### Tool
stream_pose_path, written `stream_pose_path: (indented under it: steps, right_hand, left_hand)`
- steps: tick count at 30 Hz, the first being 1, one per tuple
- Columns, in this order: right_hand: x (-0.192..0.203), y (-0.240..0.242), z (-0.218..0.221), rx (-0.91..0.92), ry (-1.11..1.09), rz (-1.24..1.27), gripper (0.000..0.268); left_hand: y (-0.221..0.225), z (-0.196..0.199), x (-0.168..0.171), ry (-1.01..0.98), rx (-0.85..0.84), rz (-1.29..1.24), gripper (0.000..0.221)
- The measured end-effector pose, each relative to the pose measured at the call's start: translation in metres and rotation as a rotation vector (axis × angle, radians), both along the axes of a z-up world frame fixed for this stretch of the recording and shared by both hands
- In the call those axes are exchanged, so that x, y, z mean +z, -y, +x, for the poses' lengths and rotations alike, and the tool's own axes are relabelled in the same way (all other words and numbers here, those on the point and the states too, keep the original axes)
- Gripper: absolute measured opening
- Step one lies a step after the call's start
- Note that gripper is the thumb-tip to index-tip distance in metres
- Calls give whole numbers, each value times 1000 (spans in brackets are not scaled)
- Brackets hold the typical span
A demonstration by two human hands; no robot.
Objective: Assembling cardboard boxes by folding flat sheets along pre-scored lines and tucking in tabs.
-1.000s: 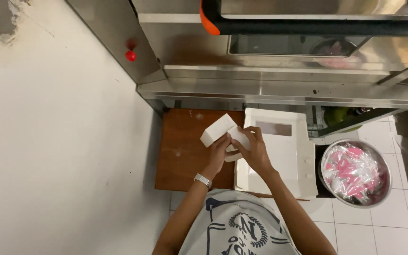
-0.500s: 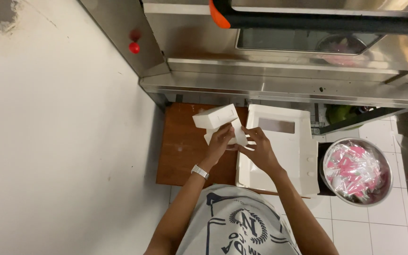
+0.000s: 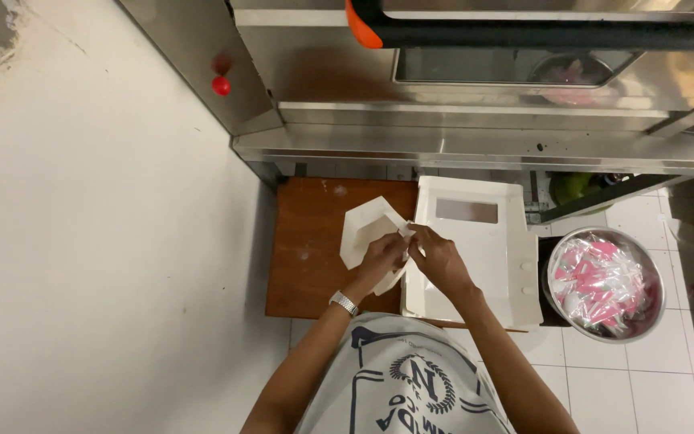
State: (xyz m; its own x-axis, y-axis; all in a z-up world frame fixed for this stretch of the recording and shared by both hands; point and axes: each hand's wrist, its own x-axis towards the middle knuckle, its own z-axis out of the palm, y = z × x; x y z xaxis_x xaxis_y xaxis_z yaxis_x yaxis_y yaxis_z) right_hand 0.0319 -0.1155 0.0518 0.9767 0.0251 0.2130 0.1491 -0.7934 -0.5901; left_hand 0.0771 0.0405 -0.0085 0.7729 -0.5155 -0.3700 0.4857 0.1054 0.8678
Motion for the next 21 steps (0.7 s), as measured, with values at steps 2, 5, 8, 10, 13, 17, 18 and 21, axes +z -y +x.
stream_pose_path:
  steps: [2, 5, 8, 10, 13, 17, 18, 21]
  right_hand:
    - [12, -9, -3, 38, 80, -145, 19]
    - [-7, -5, -7, 12, 90, -94, 26]
    - [-17, 6, -7, -116, 20, 181, 26]
    - [-20, 11, -5, -130, 15, 203, 26]
    - [-9, 4, -8, -126, 2, 233, 23]
    - [12, -12, -21, -69, 15, 220, 26]
    - [15, -12, -25, -71, 16, 219, 26]
    - [26, -11, -35, 40, -19, 260, 8]
  left_hand:
    - [2, -3, -4, 24, 53, -18, 34]
    - [-2, -3, 19, 18, 22, -2, 20]
    - [2, -1, -40, 73, 10, 258, 17]
    - [4, -14, -40, 34, 86, 168, 21]
    - [2, -22, -14, -32, 122, 34, 32]
    - [4, -12, 31, -296, 310, -291, 56]
    - [2, -8, 35, -296, 308, -292, 56]
    - [-3, 2, 32, -516, 633, -455, 65]
